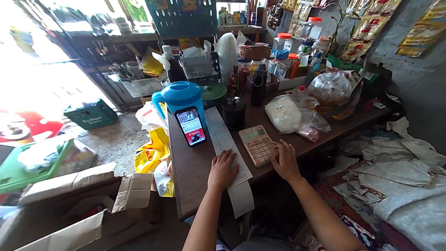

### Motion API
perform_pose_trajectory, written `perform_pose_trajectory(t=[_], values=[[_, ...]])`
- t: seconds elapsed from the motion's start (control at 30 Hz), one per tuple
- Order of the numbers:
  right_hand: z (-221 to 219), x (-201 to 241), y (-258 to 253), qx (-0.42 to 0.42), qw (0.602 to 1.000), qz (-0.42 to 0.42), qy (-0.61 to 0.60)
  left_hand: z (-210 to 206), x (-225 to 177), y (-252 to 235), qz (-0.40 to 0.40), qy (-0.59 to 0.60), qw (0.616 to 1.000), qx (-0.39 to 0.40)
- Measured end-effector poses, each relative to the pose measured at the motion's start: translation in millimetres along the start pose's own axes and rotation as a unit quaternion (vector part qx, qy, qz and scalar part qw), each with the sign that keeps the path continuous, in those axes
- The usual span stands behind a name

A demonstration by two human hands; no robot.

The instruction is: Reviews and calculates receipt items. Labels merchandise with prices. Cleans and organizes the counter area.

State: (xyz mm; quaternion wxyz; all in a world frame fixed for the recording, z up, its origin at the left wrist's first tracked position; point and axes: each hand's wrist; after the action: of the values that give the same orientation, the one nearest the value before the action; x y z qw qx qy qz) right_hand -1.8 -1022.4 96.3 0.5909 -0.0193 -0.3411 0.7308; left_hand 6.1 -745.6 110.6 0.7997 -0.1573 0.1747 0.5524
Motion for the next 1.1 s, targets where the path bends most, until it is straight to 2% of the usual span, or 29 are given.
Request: perform_pose_trajectory(t=[0.17,0.5,0.63,0.83,1.0,1.1], values=[[-1.8,2.4,0.3,0.027,0.999,-0.019,0.009,-0.1,0.0,0.3,-0.002,0.0,1.0,-0.006],[1.5,7.1,-5.6,0.027,0.999,-0.024,0.029,1.1,-1.1,0.4,0.001,0.001,1.0,-0.001],[-1.0,20.3,-5.9,0.028,0.999,0.007,0.046,0.4,-0.4,0.0,0.0,-0.002,1.0,-0.002],[-7.3,33.5,-7.0,0.087,0.995,0.024,0.034,-0.5,-0.6,0.2,0.001,0.001,1.0,-0.003],[4.1,18.3,-14.9,0.023,0.999,0.006,0.04,-0.7,0.3,0.1,0.0,0.005,1.0,-0.005],[9.0,6.1,-19.1,0.015,0.998,-0.012,0.055,0.2,-1.0,-0.2,0.0,0.004,1.0,-0.002]])
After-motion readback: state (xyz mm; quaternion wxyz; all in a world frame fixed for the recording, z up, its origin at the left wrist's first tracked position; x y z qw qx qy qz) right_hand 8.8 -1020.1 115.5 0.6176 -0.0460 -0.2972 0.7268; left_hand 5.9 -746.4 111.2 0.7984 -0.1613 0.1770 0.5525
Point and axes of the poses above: each hand's wrist, its own y-axis away from the middle knuckle, its own z-axis out of the back of the hand, x = y × z
